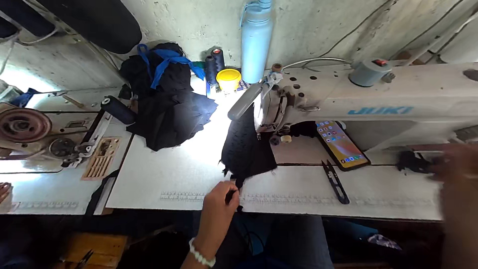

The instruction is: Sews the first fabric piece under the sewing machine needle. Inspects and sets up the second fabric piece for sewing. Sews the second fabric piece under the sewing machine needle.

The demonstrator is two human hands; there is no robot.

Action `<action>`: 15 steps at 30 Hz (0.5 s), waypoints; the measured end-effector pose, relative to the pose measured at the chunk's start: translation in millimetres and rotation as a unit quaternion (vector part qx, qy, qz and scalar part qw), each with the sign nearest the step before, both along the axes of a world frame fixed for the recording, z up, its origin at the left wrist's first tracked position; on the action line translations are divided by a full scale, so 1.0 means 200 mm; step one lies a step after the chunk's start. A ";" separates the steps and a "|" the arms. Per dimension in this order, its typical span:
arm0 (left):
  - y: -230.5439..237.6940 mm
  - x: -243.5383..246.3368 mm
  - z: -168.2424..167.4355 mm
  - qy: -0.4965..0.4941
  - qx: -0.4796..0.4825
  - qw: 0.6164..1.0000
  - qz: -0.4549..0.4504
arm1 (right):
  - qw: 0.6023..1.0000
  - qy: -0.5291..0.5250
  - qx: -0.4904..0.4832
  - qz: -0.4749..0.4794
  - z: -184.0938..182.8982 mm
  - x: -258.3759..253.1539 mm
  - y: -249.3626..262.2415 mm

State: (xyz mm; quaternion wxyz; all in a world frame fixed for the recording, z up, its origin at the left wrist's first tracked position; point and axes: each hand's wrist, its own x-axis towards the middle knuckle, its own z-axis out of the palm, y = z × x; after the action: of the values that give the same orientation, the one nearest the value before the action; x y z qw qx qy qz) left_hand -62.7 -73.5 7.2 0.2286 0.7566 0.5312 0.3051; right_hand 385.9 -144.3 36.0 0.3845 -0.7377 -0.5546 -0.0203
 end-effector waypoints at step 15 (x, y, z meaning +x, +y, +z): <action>-0.11 -0.06 -0.02 -0.128 -0.010 0.990 0.055 | 0.993 -0.026 -0.078 0.084 -0.15 -0.86 0.09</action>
State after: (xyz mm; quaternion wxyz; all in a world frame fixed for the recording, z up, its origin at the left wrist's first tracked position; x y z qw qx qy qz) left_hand -74.3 -95.4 3.1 0.2854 0.6782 0.5417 0.4064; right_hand 213.1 -126.1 5.8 0.3121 -0.7154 -0.6240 0.0361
